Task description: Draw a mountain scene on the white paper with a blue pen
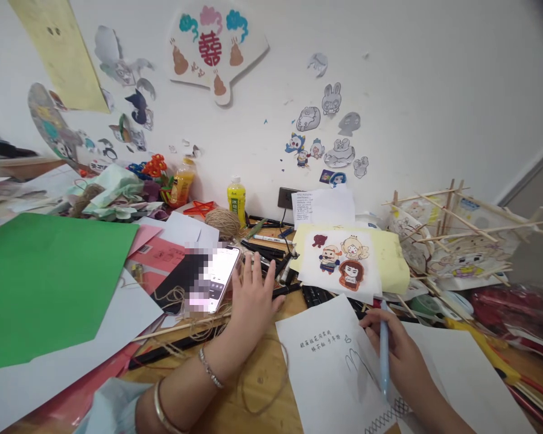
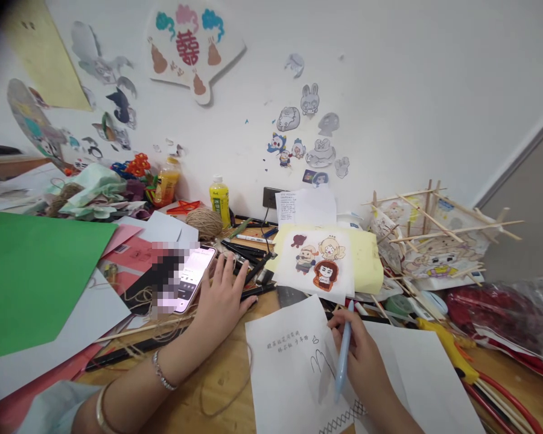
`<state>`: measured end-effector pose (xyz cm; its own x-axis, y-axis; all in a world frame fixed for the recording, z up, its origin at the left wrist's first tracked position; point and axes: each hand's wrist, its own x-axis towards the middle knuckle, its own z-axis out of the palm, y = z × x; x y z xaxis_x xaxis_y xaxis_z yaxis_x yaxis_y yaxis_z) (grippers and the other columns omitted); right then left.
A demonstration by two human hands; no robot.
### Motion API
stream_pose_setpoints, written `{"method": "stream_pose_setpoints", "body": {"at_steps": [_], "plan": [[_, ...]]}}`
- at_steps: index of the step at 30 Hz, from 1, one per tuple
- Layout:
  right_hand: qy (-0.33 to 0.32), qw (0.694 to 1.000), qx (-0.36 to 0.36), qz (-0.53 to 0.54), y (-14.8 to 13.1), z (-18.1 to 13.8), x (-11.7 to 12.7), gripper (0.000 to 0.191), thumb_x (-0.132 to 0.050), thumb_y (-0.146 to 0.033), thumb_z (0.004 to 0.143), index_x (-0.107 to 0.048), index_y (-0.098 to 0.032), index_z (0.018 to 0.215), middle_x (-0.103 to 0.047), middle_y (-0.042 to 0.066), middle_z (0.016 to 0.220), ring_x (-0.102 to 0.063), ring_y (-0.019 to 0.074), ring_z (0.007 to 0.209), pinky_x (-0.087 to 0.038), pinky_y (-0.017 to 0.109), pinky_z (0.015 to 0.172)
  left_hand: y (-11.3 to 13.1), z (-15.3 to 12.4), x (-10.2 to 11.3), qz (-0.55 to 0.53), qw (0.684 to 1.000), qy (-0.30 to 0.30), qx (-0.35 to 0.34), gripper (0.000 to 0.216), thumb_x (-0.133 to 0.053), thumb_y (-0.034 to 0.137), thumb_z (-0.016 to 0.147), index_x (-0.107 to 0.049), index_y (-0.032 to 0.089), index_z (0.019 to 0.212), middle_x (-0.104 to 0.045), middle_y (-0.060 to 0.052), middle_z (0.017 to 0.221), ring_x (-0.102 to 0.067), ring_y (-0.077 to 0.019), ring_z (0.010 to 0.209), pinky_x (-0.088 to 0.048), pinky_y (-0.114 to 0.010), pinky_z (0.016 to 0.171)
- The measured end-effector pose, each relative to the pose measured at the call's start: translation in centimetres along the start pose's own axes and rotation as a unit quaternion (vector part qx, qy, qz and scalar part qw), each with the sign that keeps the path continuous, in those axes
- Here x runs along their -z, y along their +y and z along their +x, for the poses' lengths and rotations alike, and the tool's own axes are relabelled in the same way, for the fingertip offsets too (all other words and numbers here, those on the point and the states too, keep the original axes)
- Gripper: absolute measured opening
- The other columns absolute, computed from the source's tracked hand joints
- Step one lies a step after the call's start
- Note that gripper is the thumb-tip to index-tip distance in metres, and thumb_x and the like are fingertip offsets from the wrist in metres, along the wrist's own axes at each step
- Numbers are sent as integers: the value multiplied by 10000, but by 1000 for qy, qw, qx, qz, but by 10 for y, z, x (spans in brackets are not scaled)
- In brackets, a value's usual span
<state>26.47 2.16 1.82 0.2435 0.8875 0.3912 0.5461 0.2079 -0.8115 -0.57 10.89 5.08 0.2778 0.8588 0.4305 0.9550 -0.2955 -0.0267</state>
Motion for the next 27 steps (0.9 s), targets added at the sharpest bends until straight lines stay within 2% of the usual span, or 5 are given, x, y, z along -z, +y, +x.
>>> {"method": "stream_pose_setpoints", "body": {"at_steps": [7, 11, 20, 24, 27], "plan": [[-7, 1000, 1, 3, -1, 2, -2, 260, -666, -436, 806, -634, -248, 983, -719, 42, 848, -684, 232, 737, -580, 328, 658, 29, -23, 2, -106, 976, -14, -192, 330, -594, 355, 943, -645, 164, 1207, -496, -173, 1474, -422, -350, 1377, -323, -543, 1123], [-19, 1000, 8, -7, -6, 0, 1, 193, -628, -391, 829, -650, -251, 960, -729, 54, 886, -704, 241, 778, -596, 324, 660, 37, -33, 6, -147, 961, -37, -229, 196, -615, 246, 903, -640, 170, 1082, -627, -139, 1269, -579, -303, 1145, -453, -472, 984], [-18, 987, 133, -90, -6, -5, 7, 179, -522, -262, 892, -665, -271, 999, -749, 55, 961, -727, 255, 858, -608, 372, 755, 36, -30, 4, -147, 967, -76, -192, 361, -654, 199, 855, -602, 187, 1212, -637, -117, 1257, -593, -279, 1127, -483, -424, 956], [-28, 983, 145, -105, -4, -5, 7, 198, -515, -239, 892, -657, -270, 1026, -749, 56, 957, -731, 259, 852, -605, 368, 722, 31, -24, 2, -87, 988, -56, -118, 463, -645, 253, 881, -583, 166, 1332, -522, -199, 1441, -450, -387, 1343, -333, -588, 1097], [-36, 985, 136, -105, -5, -6, 8, 197, -518, -240, 888, -650, -265, 1032, -749, 59, 965, -731, 262, 855, -599, 363, 718, 18, -15, 0, -30, 999, -29, -23, 578, -619, 305, 916, -489, 116, 1446, -335, -290, 1547, -256, -488, 1440, -214, -728, 1082]]}}
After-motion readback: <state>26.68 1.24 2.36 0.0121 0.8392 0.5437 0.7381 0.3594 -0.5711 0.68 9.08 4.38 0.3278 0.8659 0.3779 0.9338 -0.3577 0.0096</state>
